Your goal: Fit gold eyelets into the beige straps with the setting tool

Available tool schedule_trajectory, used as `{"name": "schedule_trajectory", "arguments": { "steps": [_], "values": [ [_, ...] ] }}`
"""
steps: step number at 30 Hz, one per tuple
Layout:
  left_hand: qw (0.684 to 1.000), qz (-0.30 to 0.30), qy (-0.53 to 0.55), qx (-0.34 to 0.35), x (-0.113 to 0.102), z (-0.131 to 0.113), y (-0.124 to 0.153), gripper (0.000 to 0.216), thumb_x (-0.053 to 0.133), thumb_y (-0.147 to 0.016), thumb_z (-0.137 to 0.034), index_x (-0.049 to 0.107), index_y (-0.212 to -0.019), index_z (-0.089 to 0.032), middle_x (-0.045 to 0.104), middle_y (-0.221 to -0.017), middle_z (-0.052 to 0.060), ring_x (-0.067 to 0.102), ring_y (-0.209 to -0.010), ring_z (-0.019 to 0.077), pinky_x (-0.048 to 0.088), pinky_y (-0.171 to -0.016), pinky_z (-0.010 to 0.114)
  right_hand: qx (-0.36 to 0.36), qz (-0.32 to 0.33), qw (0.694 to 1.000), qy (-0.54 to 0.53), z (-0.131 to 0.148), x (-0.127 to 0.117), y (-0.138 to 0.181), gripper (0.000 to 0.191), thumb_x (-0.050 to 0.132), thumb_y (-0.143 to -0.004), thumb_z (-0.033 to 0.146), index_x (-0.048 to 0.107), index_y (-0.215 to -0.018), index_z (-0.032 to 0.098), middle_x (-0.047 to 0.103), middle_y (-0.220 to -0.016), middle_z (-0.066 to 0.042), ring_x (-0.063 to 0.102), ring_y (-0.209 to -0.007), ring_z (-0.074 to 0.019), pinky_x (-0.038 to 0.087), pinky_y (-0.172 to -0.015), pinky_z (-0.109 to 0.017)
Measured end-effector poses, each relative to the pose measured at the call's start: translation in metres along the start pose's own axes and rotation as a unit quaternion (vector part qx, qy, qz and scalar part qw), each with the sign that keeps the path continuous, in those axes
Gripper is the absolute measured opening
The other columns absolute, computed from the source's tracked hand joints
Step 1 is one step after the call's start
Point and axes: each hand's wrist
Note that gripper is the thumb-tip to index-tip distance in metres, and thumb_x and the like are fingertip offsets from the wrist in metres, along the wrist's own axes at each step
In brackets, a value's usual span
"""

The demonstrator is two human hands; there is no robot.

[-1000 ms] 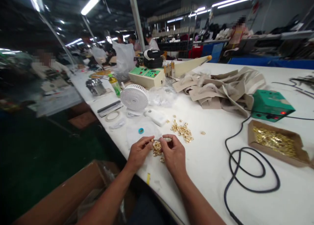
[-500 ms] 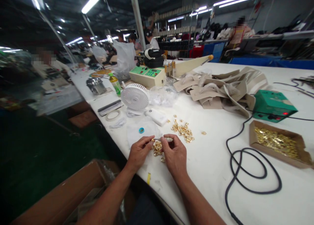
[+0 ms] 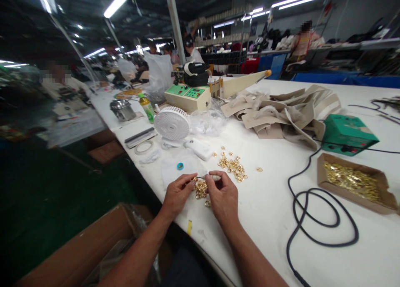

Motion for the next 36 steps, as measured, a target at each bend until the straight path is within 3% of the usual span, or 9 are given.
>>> {"name": "schedule_trajectory", "arguments": {
  "steps": [8,17,22,27,32,36],
  "values": [
    [1.0,-0.004,-0.024,0.01,0.0,-0.001,0.0,0.029,0.069,-0.091,-0.032,0.081,-0.116,-0.023,0.077,-0.105,0.005,0.071,-0.093,0.0193,0.055,-0.08,0.029,-0.003,0.009,1.0,0.0,-0.002,-0.001,0.002,0.042,0.072,-0.084,0.057,0.073,-0.101,0.019,0.071,-0.062,-0.001,0.068,-0.058,-0.0201,0.052,-0.059,-0.03],
    [0.989,0.014,-0.13,0.069,0.008,-0.012,0.006,0.026,0.069,-0.088,-0.025,0.082,-0.111,-0.025,0.074,-0.12,0.007,0.065,-0.073,0.0129,0.049,-0.059,0.025,-0.011,-0.107,0.991,-0.076,0.002,-0.029,-0.02,0.036,0.076,-0.085,0.051,0.074,-0.101,0.019,0.069,-0.067,0.0,0.064,-0.06,-0.0163,0.052,-0.061,-0.029],
    [0.97,0.03,-0.215,0.113,0.015,-0.024,0.003,0.02,0.066,-0.094,-0.029,0.082,-0.106,-0.025,0.074,-0.117,0.009,0.07,-0.092,0.0201,0.057,-0.082,0.033,-0.012,-0.17,0.966,-0.194,-0.002,-0.051,-0.04,0.036,0.08,-0.082,0.049,0.074,-0.101,0.018,0.066,-0.066,0.002,0.059,-0.058,-0.0134,0.05,-0.059,-0.027],
    [0.934,0.093,-0.311,0.148,0.046,-0.045,-0.026,0.017,0.067,-0.095,-0.03,0.08,-0.104,-0.024,0.076,-0.106,0.007,0.07,-0.104,0.0232,0.053,-0.097,0.036,0.004,-0.205,0.938,-0.278,0.001,-0.066,-0.052,0.039,0.084,-0.075,0.046,0.073,-0.098,0.016,0.065,-0.069,0.002,0.056,-0.056,-0.0114,0.048,-0.056,-0.026],
    [0.88,0.186,-0.409,0.153,0.092,-0.054,-0.064,0.017,0.067,-0.094,-0.031,0.077,-0.107,-0.026,0.075,-0.108,0.006,0.069,-0.103,0.0253,0.054,-0.087,0.034,0.013,-0.209,0.922,-0.325,0.005,-0.075,-0.056,0.036,0.084,-0.074,0.043,0.073,-0.096,0.017,0.064,-0.068,0.004,0.054,-0.055,-0.0098,0.045,-0.055,-0.024],
    [0.846,0.232,-0.455,0.151,0.113,-0.049,-0.084,0.013,0.062,-0.096,-0.026,0.075,-0.098,-0.025,0.072,-0.103,0.006,0.069,-0.095,0.0242,0.052,-0.081,0.032,0.03,-0.197,0.92,-0.337,0.004,-0.076,-0.059,0.037,0.084,-0.075,0.044,0.072,-0.098,0.017,0.064,-0.066,0.004,0.054,-0.054,-0.0102,0.045,-0.054,-0.024]
  ]
}}
Point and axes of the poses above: each hand's wrist, its own y-axis away from the middle knuckle, its own x-axis out of the palm, z = x × y
